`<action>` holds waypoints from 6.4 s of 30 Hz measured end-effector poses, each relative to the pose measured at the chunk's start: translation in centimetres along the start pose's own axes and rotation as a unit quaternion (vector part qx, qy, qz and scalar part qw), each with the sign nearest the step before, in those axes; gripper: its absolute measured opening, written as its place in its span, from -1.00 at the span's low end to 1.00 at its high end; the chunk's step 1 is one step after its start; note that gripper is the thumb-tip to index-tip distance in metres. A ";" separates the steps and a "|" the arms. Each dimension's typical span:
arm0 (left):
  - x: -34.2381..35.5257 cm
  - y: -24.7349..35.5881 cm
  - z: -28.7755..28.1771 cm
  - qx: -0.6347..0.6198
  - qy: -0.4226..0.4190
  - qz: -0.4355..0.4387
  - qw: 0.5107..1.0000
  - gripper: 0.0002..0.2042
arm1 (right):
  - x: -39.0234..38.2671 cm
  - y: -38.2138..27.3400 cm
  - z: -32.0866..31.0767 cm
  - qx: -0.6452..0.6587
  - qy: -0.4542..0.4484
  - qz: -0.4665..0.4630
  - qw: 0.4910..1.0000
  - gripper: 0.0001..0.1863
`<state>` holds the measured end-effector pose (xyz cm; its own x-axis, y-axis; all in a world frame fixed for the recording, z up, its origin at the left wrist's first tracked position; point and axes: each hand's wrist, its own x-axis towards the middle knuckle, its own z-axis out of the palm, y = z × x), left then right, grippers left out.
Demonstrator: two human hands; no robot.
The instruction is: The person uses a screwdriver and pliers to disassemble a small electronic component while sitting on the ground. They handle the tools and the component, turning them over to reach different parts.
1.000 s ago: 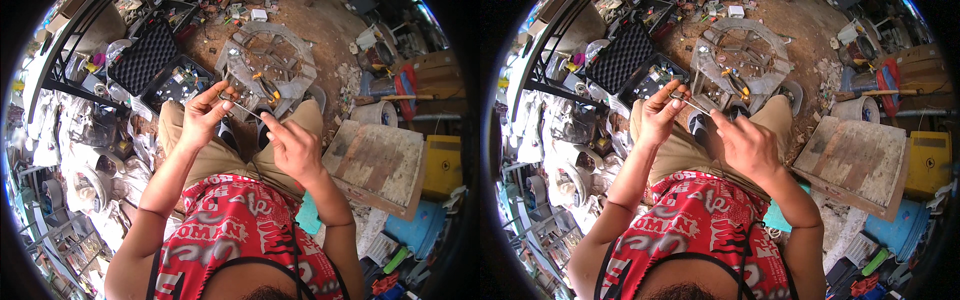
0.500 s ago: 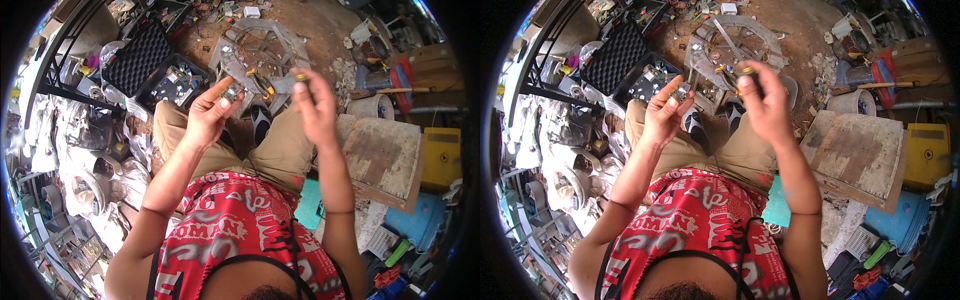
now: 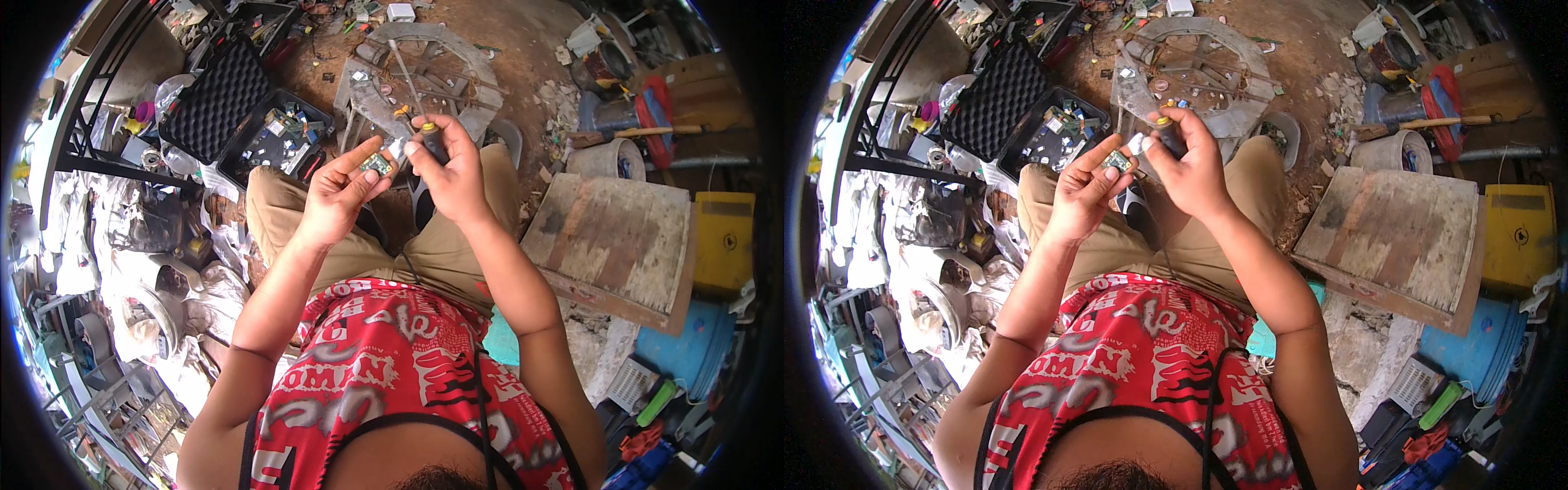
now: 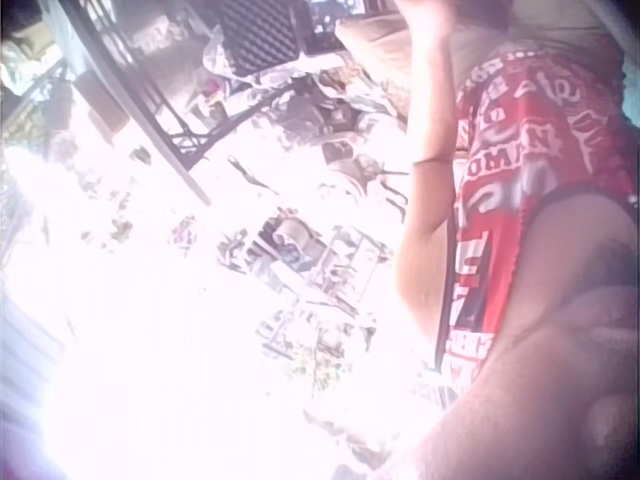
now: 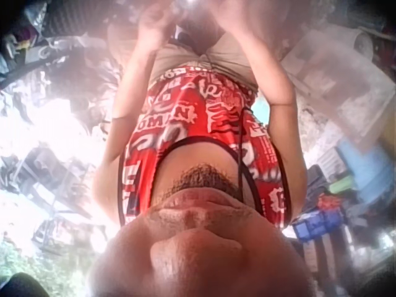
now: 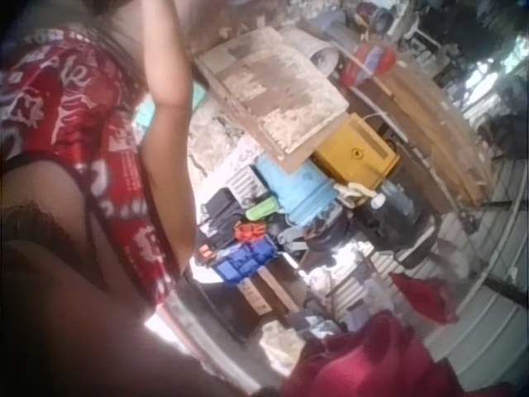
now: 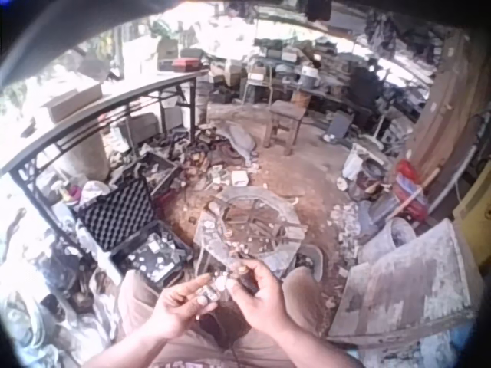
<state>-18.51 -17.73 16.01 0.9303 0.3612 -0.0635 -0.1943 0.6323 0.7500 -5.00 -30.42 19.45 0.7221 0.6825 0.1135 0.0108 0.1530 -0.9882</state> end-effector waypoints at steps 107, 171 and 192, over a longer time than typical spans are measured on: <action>19.9 -9.8 -16.9 0.554 0.060 0.159 0.815 -0.81 | 18.4 8.5 -2.6 -0.333 -0.152 -0.130 0.921 -0.58; 19.7 -9.7 -16.0 0.532 0.107 0.152 0.826 -0.80 | 12.5 14.1 -5.6 -0.673 -0.211 0.127 0.697 -0.03; 19.7 -10.0 -16.5 0.512 0.099 0.182 0.834 -0.76 | 15.6 1.3 -4.3 -0.515 -0.127 -0.307 0.790 -0.36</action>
<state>-3.38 -5.63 -3.56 0.7788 0.5710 0.2596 0.0090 -0.4241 0.9056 9.24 -22.65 19.51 0.2013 0.8463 0.4932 0.9569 -0.0623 -0.2836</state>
